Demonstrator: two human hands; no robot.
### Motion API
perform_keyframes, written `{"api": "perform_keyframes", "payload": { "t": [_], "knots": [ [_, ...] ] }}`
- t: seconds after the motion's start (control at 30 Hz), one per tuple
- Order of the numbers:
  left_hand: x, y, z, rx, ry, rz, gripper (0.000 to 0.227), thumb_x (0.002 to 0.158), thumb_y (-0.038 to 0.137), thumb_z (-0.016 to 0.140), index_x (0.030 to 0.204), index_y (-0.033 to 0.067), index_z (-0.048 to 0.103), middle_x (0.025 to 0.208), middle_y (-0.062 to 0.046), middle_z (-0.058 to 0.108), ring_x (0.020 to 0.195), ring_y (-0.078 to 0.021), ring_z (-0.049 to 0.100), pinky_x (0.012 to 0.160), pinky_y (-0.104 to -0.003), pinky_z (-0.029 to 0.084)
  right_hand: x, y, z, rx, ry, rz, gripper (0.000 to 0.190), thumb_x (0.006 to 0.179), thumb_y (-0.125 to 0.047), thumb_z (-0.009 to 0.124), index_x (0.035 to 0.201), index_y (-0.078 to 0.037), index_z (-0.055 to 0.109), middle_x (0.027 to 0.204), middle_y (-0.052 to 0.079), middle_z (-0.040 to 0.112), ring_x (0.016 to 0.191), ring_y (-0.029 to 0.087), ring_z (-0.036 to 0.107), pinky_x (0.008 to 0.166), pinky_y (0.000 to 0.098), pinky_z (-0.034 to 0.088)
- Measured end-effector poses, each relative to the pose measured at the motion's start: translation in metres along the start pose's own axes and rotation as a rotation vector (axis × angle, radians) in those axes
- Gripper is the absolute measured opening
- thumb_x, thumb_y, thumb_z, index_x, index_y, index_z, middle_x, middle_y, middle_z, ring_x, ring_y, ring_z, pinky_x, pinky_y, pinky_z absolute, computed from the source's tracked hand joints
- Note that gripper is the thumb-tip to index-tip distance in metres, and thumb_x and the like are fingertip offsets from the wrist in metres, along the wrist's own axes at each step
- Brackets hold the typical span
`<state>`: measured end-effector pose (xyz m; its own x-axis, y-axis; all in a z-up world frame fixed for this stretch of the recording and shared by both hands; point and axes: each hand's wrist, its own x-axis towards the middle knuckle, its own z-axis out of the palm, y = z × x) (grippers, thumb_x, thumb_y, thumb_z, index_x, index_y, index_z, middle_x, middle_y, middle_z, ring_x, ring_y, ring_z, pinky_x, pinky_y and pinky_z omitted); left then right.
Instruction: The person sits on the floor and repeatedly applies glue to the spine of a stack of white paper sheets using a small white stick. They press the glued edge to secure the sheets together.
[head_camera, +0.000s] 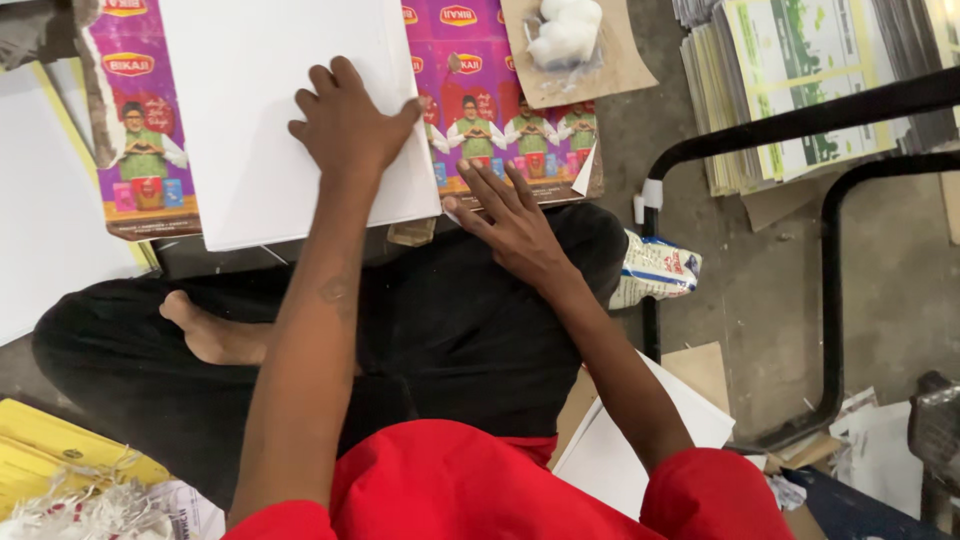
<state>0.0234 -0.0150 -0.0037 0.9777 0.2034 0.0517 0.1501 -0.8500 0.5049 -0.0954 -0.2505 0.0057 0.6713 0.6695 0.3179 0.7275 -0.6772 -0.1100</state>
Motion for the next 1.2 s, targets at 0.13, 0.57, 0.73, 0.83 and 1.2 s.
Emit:
{"api": "perform_keyframes", "payload": {
  "t": [0.13,0.57,0.73,0.83,1.2],
  "knots": [
    [-0.004,-0.008,-0.002,-0.105,-0.119,-0.061,0.06,0.083,0.048,0.083,0.119,0.0087,0.057,0.123,-0.012,0.047,0.114,-0.0365,0.047,0.086,-0.058,0.039,0.001,0.003,0.0,0.015,0.019,0.033,0.078,0.089,0.014,0.058,0.156,-0.023,0.043,0.167,0.014,0.037,0.154,0.033,0.04,0.131,0.0535,0.02],
    [-0.021,-0.016,0.001,-0.421,0.106,-0.005,0.028,0.079,0.026,0.091,0.081,0.0162,0.065,0.116,-0.004,0.044,0.114,-0.0266,0.041,0.091,-0.045,0.03,0.005,0.008,0.003,0.089,0.091,0.104,0.071,0.097,0.013,0.057,0.158,-0.013,0.035,0.167,0.016,0.037,0.157,0.033,0.036,0.133,0.0516,0.019],
    [-0.021,-0.014,0.0,-0.489,0.185,-0.082,0.045,0.071,0.017,0.093,0.093,0.0154,0.054,0.116,-0.006,0.042,0.113,-0.0261,0.044,0.089,-0.045,0.032,0.019,0.006,-0.008,0.261,0.187,0.245,0.083,0.098,0.004,0.067,0.165,-0.009,0.02,0.169,0.013,0.036,0.16,0.03,0.036,0.136,0.0502,0.02],
    [-0.018,-0.009,0.0,-0.466,0.193,-0.094,0.043,0.07,0.013,0.091,0.092,0.0162,0.055,0.115,-0.005,0.043,0.112,-0.0263,0.044,0.088,-0.045,0.032,0.038,0.01,-0.013,0.416,0.175,0.298,0.091,0.101,-0.004,0.074,0.168,-0.011,0.013,0.173,0.017,0.029,0.165,0.033,0.028,0.136,0.0489,0.025],
    [-0.018,-0.003,-0.015,-0.493,0.17,-0.146,0.044,0.068,0.005,0.088,0.094,0.0146,0.053,0.115,-0.008,0.041,0.113,-0.0282,0.044,0.087,-0.045,0.033,0.15,0.068,0.07,0.496,0.183,0.385,0.138,0.078,-0.021,0.101,0.165,-0.008,-0.004,0.171,0.027,0.018,0.161,0.038,0.022,0.132,0.0488,0.029]
  ]
}}
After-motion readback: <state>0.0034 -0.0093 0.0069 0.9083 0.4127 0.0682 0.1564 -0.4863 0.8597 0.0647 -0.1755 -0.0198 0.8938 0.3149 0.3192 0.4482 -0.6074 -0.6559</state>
